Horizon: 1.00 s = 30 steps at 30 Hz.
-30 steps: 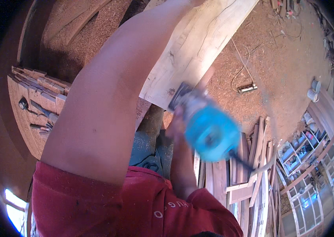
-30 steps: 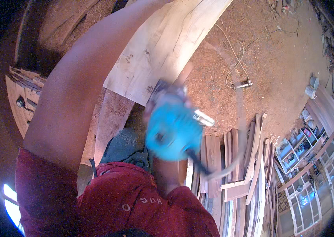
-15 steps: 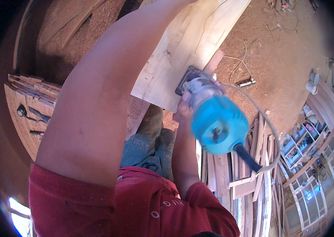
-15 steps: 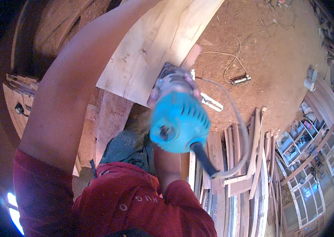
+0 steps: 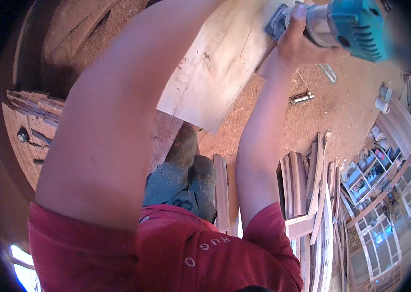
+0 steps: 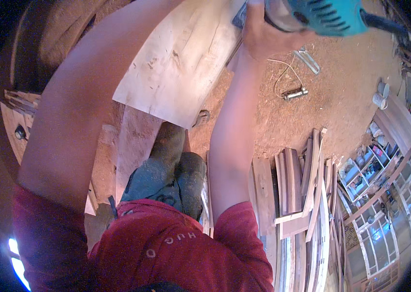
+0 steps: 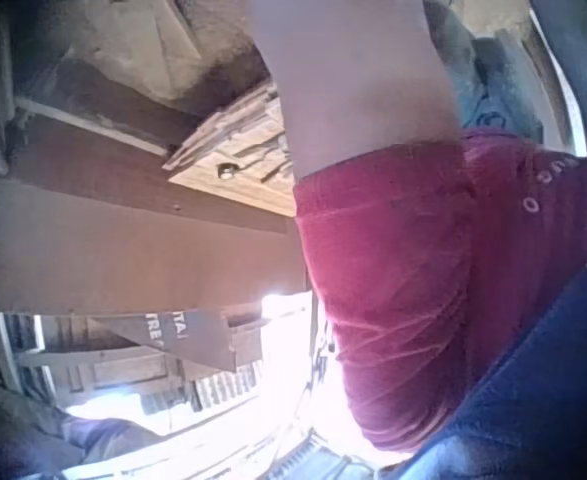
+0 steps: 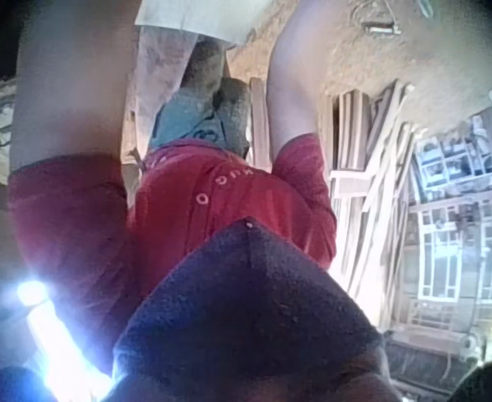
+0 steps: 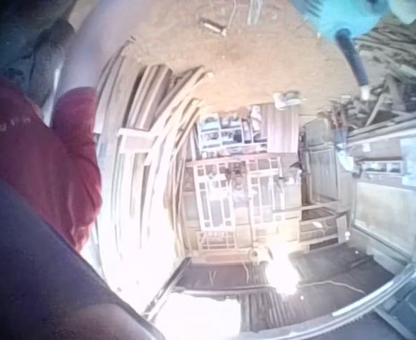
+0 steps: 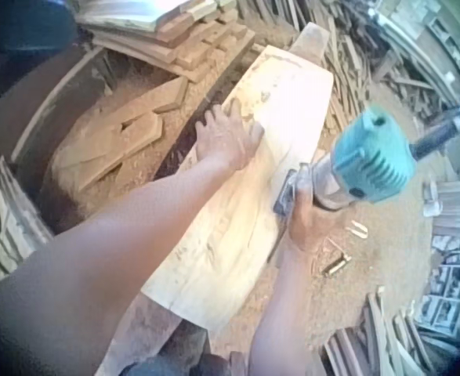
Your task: The person uses a hand router to shape the edges of several wooden boards on a workbench in a workshop.
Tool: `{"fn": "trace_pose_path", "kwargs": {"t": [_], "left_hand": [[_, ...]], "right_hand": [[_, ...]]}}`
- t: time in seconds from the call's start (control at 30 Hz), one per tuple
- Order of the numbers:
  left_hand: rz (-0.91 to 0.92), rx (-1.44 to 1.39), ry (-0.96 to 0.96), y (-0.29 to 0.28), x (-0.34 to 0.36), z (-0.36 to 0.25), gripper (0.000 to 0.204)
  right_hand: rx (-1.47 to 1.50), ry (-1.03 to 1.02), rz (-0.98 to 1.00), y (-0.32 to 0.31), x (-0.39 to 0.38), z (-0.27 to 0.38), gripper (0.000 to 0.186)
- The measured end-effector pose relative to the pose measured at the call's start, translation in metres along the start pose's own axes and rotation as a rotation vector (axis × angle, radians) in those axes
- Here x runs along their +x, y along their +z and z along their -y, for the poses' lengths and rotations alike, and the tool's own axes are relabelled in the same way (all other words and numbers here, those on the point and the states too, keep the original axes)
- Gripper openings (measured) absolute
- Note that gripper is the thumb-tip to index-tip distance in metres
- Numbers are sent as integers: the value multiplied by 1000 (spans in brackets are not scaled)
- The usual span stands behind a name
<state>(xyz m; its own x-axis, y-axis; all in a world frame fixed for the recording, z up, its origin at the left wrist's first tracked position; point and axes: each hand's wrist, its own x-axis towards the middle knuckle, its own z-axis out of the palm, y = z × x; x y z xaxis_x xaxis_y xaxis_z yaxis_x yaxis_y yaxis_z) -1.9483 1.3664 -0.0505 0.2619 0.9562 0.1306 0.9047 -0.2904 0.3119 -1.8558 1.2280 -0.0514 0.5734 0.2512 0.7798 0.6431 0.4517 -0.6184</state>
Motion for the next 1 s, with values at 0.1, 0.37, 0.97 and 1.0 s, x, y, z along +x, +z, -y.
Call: {"fn": "trace_pose_path", "kwargs": {"t": [0.1, 0.37, 0.97, 1.0], "left_hand": [[11, -41, -9, 0, -2, -6, 75], [-17, 1, 6, 0, -2, -3, 75], [47, 22, -3, 2, -3, -10, 78], [46, 31, -9, -1, -2, -6, 78]], "right_hand": [[-214, 180, 111, -35, -36, 31, 60], [-413, 487, 487, -133, -170, 229, 49], [-279, 450, 247, -102, -143, 195, 69], [-256, 452, 229, -95, -136, 187, 70]]}}
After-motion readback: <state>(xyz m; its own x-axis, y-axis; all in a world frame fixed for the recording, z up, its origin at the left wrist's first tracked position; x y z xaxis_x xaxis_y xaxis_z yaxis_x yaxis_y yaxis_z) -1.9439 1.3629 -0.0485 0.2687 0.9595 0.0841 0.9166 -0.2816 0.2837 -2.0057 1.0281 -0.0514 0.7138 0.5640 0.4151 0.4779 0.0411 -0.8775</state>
